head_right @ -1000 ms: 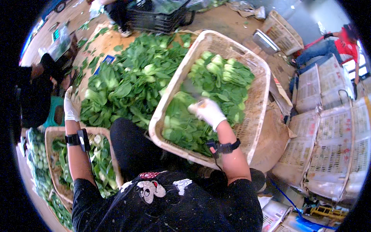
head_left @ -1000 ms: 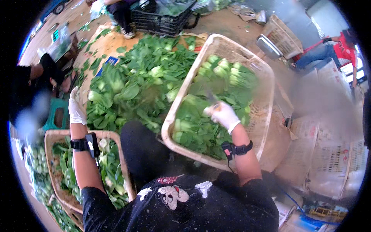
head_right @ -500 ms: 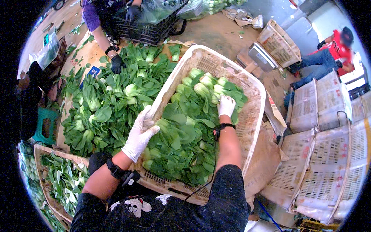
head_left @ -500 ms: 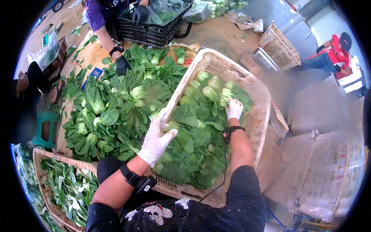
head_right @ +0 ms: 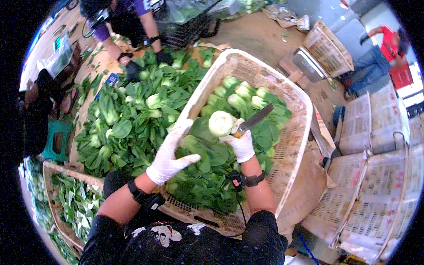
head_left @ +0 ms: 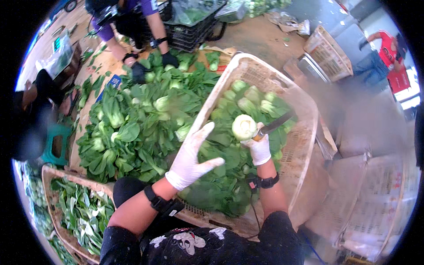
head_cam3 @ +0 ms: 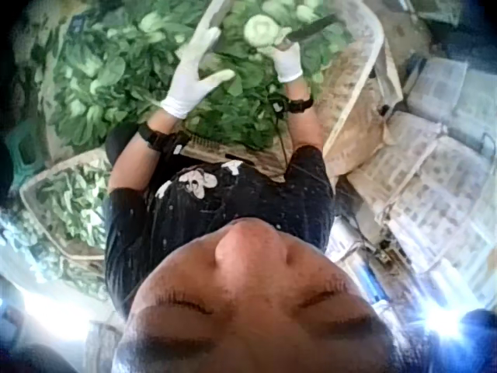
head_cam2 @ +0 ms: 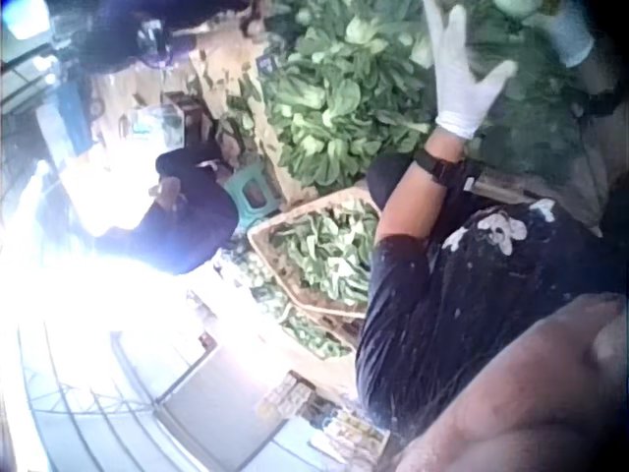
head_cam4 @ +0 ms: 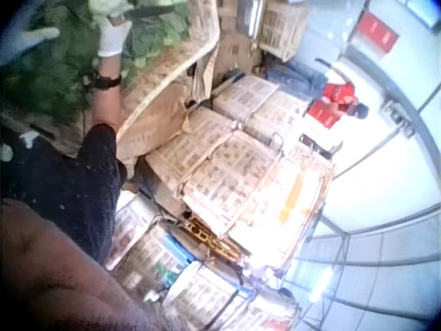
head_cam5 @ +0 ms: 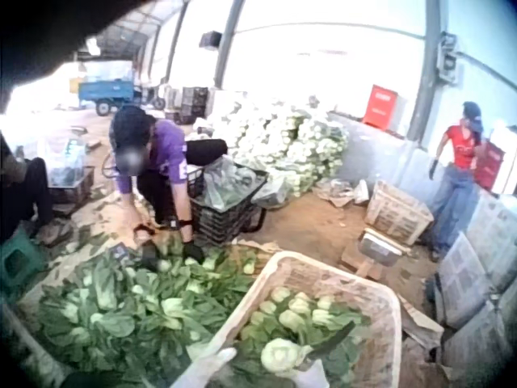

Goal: The person trims the root ends of bok choy using a knife and neatly stacks the trimmed vegetables into a white plastic basket.

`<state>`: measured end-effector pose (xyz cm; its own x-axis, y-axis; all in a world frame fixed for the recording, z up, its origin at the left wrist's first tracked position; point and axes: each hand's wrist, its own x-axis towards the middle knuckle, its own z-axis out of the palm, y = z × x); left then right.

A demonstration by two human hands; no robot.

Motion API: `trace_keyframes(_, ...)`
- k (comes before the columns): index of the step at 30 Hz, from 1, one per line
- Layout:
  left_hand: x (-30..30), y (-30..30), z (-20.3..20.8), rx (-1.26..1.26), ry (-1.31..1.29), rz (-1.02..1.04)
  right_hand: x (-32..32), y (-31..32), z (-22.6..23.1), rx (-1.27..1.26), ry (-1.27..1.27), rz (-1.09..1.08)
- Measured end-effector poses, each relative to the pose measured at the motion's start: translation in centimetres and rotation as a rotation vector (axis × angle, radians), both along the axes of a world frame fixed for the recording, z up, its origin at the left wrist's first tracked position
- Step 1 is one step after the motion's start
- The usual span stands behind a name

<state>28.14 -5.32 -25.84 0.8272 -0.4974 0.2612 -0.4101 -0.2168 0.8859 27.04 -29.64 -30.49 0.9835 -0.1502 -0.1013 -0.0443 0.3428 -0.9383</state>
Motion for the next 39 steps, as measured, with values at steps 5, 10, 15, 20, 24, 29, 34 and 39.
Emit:
trace_keyframes(5, -1.4, -0.2, 1.1, -0.579, 0.476, 0.032, -2.6, 9.2, 3.1, -0.259, -0.191, 0.159)
trace_keyframes(10, -2.6, 4.2, 3.3, -0.29, 0.254, -0.023, -4.7, 13.0, 9.4, -0.116, -0.236, 0.175)
trace_keyframes(15, -6.7, 8.9, 6.9, -0.076, 0.198, 0.08, -8.1, 14.1, 12.2, 0.072, -0.162, 0.239)
trace_keyframes(20, -12.8, 14.2, 6.3, 0.005, 0.116, 0.249, -11.9, 20.8, 12.9, -0.248, -0.226, 0.421)
trace_keyframes(24, -17.4, 17.6, 8.5, -0.247, 0.511, 0.27, -13.6, 24.3, 11.3, -0.499, -0.311, 0.538)
trace_keyframes(29, -21.6, 22.7, 9.5, -0.201, 0.64, 0.31, -14.4, 28.3, 13.0, -0.609, -0.387, 0.8)
trace_keyframes(34, -24.9, 29.0, 11.7, 0.159, 0.503, 0.508, -13.9, 35.7, 12.7, -0.633, -0.667, 0.987)
trace_keyframes(39, -28.4, 33.6, 11.9, 0.213, 0.404, 0.713, -14.8, 41.7, 11.8, -0.552, -0.612, 1.173)
